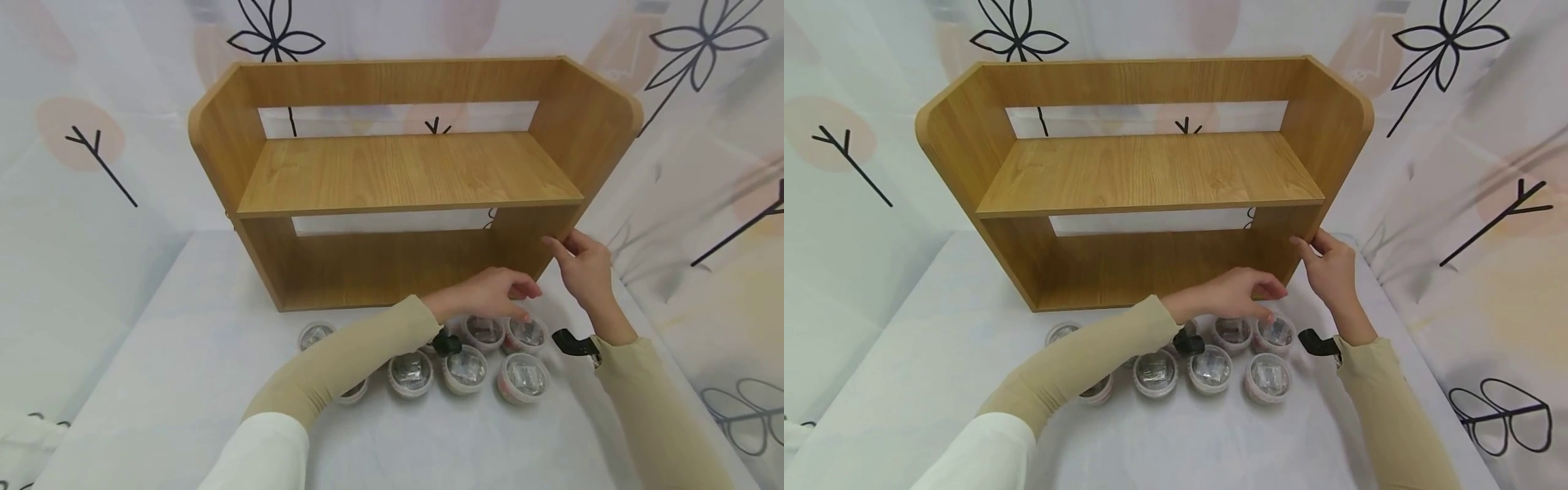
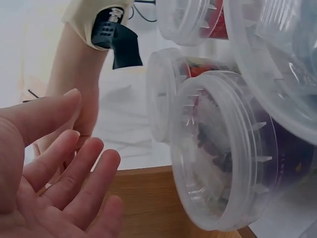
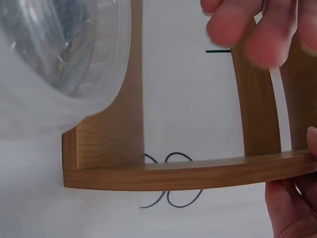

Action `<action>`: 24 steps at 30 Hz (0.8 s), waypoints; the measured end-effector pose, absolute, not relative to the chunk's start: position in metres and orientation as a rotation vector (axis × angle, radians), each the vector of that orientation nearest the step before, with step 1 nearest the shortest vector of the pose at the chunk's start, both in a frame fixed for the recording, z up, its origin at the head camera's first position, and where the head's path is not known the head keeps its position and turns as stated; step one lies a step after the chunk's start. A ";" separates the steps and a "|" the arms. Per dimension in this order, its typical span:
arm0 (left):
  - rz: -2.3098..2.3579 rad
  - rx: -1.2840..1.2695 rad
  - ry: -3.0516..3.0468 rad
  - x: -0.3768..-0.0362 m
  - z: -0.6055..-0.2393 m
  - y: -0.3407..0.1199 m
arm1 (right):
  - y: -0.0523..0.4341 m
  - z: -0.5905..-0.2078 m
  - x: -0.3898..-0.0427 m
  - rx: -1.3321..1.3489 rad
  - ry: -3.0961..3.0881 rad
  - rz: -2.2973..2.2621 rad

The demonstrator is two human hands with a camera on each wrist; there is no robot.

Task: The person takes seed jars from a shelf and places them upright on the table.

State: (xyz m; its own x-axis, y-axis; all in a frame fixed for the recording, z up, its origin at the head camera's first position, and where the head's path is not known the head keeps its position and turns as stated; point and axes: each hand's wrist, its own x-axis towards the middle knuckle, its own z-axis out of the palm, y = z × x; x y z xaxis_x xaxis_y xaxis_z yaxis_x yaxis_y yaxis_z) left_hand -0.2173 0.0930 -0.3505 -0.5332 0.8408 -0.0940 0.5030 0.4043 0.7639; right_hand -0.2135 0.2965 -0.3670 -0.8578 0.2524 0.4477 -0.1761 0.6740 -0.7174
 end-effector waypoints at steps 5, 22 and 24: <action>1.045 1.200 2.168 -0.215 -0.347 0.087 | 0.297 -0.367 -0.211 -0.073 -2.358 1.088; 1.248 1.346 2.329 -0.206 -0.331 0.044 | 0.294 -0.374 -0.192 -0.010 -2.308 1.077; 1.255 1.340 2.370 -0.205 -0.330 0.032 | 0.294 -0.376 -0.188 -0.016 -2.302 1.041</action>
State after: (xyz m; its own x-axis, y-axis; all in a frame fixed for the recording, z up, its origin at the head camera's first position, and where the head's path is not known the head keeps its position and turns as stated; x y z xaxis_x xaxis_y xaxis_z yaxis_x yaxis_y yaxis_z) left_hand -0.2050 0.0323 -0.3297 -0.5919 0.7633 0.2588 0.6431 0.2538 0.7225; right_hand -0.1876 0.2938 -0.3764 -0.8167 0.2481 0.5210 -0.2274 0.6914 -0.6857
